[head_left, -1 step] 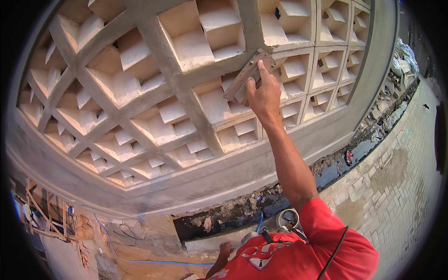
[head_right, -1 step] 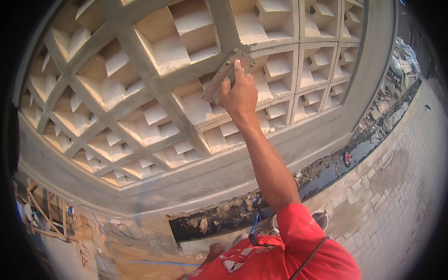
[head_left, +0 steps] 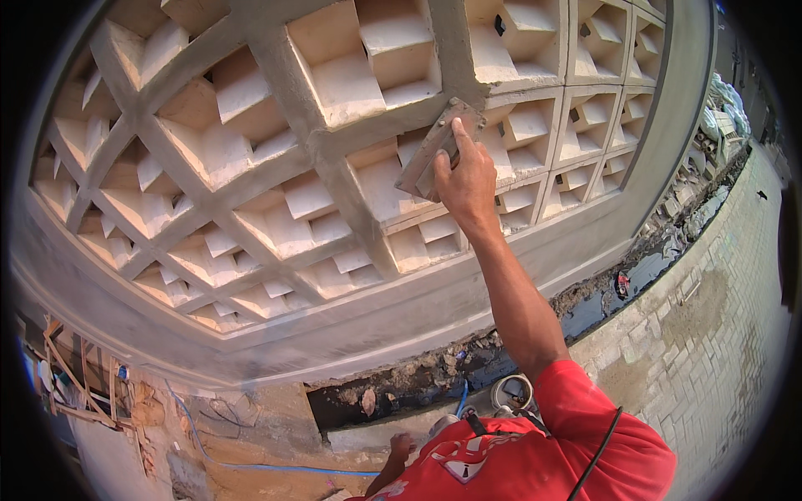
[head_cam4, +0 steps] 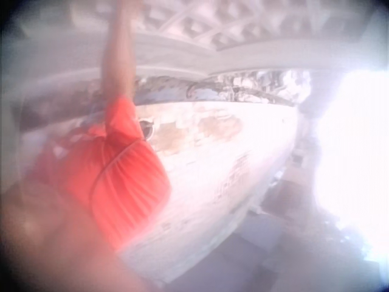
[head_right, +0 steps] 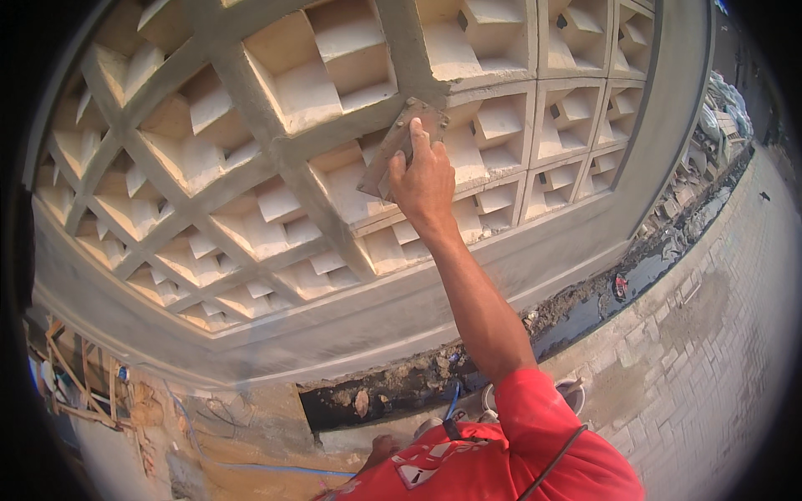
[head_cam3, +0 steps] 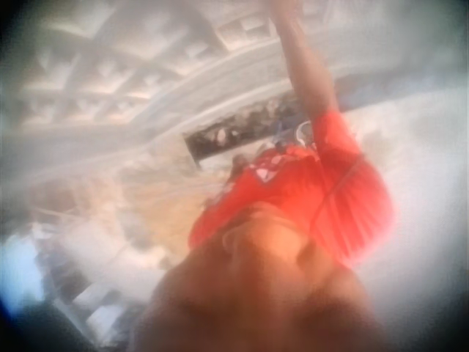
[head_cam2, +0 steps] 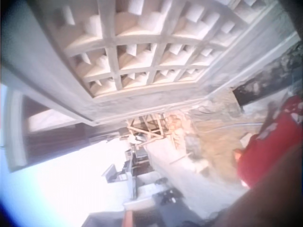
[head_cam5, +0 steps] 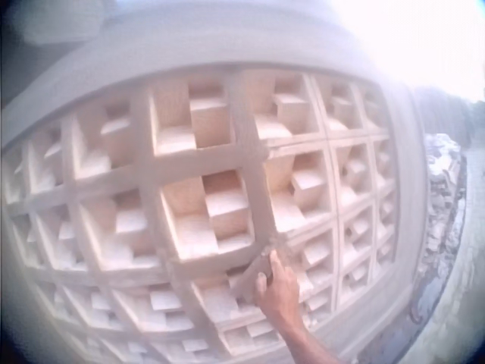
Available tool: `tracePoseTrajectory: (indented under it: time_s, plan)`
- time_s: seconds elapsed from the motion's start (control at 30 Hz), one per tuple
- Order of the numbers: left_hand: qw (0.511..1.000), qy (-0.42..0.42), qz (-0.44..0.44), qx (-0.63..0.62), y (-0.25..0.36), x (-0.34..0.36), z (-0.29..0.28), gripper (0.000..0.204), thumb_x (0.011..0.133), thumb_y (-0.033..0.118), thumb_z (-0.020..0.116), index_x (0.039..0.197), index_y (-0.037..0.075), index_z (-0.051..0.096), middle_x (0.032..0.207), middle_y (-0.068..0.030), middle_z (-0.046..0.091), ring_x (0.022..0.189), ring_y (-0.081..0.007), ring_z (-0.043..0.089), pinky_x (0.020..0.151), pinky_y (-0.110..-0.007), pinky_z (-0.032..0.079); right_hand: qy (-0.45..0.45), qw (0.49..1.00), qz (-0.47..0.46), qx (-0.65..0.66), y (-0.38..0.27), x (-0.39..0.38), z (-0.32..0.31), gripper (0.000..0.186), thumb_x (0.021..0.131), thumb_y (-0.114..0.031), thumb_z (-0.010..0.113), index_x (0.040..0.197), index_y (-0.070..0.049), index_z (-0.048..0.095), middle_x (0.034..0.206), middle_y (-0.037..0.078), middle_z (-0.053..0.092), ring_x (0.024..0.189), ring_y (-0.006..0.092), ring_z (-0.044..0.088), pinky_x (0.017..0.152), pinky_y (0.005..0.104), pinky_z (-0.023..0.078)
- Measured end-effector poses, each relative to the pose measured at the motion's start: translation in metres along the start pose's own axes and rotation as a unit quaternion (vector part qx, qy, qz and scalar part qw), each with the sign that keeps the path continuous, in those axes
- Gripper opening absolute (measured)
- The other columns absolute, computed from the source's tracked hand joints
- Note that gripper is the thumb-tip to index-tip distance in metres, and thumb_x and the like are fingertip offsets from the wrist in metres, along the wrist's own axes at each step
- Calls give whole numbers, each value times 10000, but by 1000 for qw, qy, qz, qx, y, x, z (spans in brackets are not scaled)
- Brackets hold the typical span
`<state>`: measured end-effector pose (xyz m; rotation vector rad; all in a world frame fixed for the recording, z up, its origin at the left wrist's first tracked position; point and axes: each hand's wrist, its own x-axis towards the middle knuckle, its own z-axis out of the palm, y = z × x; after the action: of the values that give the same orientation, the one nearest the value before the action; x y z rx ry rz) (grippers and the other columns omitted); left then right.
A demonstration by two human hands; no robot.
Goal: The person applies plaster to a geometrically patterned ceiling using a trowel. They repeatedly scoop plaster from a bucket and smooth it into the recessed sections of the ceiling.
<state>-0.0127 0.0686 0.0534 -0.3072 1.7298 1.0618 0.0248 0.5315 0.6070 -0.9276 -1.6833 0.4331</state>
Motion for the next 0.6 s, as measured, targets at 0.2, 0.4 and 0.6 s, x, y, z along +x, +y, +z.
tracePoseTrajectory:
  time_s: [0.2, 0.4, 0.6]
  plan:
    - [999, 26, 21, -28, 0, -2, 9, 230, 902, 211, 588, 1069, 55, 556, 803, -123, 610, 530, -242, 605, 435, -357, 493, -10, 996, -82, 14, 17, -13, -28, 527, 789, -136, 628, 1304, -56, 553, 825, 167, 581, 733, 300, 617, 707, 409, 495]
    - [997, 23, 72, -11, -12, 11, 9, 184, 890, 185, 576, 1026, 63, 552, 733, -99, 576, 511, -230, 592, 401, -350, 473, -19, 966, -207, -153, 26, 45, -53, 554, 797, -151, 612, 1345, -155, 531, 862, 145, 558, 702, 274, 616, 654, 394, 510]
    - [1000, 20, -3, -19, -23, 7, 12, 184, 846, 127, 595, 1012, 63, 549, 772, -115, 595, 527, -238, 582, 407, -342, 474, -139, 949, -163, -231, 66, 3, -55, 569, 774, -158, 631, 1336, -171, 546, 867, 143, 570, 765, 314, 629, 697, 419, 512]
